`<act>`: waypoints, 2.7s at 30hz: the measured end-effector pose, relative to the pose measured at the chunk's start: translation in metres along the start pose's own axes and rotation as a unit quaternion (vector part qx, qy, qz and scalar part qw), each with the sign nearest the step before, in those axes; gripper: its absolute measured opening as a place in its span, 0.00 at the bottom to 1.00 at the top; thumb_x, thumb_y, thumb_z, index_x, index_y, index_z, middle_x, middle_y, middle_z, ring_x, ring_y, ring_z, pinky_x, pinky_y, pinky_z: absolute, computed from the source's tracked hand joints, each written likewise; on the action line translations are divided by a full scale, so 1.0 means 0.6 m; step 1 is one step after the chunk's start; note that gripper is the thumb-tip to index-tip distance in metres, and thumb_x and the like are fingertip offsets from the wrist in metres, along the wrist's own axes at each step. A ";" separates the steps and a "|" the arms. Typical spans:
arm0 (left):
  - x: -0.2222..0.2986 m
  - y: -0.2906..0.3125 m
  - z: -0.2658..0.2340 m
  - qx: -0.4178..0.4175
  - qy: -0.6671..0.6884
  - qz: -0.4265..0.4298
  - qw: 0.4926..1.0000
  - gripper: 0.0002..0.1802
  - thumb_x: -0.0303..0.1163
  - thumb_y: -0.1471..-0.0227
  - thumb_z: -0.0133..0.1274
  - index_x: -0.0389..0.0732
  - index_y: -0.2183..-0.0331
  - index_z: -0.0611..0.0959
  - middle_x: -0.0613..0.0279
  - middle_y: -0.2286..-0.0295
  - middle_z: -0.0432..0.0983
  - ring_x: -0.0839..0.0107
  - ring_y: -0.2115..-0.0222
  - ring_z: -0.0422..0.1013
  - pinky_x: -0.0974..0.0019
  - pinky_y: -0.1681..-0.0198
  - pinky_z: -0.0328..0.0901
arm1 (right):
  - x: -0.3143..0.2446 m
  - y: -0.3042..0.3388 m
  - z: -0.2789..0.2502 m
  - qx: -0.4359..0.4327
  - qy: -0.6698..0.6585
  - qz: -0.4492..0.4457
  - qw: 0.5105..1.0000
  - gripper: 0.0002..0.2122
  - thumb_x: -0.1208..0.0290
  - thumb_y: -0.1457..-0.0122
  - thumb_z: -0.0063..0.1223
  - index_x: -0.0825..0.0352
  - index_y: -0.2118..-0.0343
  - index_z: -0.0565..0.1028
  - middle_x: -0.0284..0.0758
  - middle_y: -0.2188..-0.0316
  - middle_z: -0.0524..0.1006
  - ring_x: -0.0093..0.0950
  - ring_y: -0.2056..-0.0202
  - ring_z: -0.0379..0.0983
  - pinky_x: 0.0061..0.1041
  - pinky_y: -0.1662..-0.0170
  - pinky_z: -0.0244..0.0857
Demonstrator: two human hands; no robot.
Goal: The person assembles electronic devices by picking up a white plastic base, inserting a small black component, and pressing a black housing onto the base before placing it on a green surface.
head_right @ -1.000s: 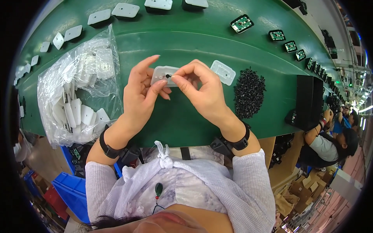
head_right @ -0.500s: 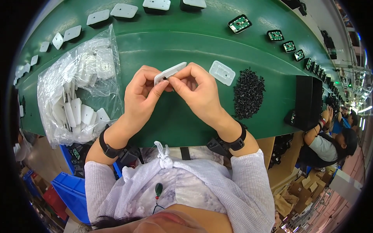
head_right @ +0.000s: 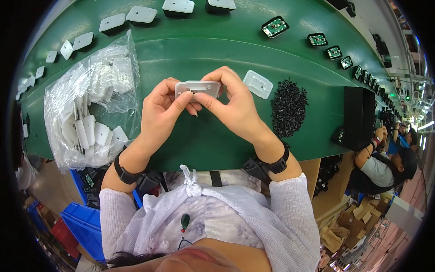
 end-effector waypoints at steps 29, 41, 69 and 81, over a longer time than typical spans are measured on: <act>0.026 -0.007 -0.014 0.067 -0.724 0.138 0.672 0.35 0.42 0.63 0.65 0.36 0.54 0.72 0.56 0.67 0.66 0.60 0.65 0.64 0.60 0.63 0.62 | 0.116 -0.178 -0.279 0.148 0.142 0.162 0.965 0.20 0.64 0.43 0.55 0.67 0.49 0.72 0.35 0.61 0.76 0.24 0.58 0.72 0.23 0.54 0.66; 0.018 -0.031 -0.012 0.012 -0.619 0.266 0.739 0.31 0.23 0.60 0.59 0.40 0.50 0.71 0.58 0.59 0.71 0.60 0.55 0.66 0.58 0.53 0.60 | 0.080 -0.065 -0.247 0.070 0.232 0.064 0.968 0.19 0.77 0.47 0.57 0.67 0.51 0.73 0.31 0.58 0.75 0.22 0.58 0.70 0.21 0.52 0.63; 0.032 -0.003 -0.012 -0.013 -0.675 0.213 0.707 0.29 0.15 0.57 0.44 0.38 0.49 0.73 0.59 0.47 0.68 0.62 0.48 0.67 0.61 0.47 0.62 | 0.000 -0.031 0.018 -0.034 0.357 -0.238 0.903 0.19 0.81 0.52 0.57 0.66 0.53 0.74 0.37 0.56 0.75 0.37 0.57 0.72 0.31 0.54 0.68; 0.020 -0.038 -0.011 0.032 -0.664 0.251 0.703 0.28 0.28 0.59 0.58 0.37 0.52 0.75 0.57 0.52 0.73 0.63 0.56 0.70 0.62 0.55 0.65 | 0.015 -0.082 -0.015 -0.082 0.098 -0.004 0.992 0.18 0.78 0.49 0.58 0.67 0.53 0.74 0.37 0.60 0.78 0.27 0.58 0.74 0.24 0.56 0.68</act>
Point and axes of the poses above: each hand's wrist, its own y-axis away from the middle knuckle, its own z-axis out of the palm, x = y × z, the point moved 5 cm from there along -y, towards the middle knuckle
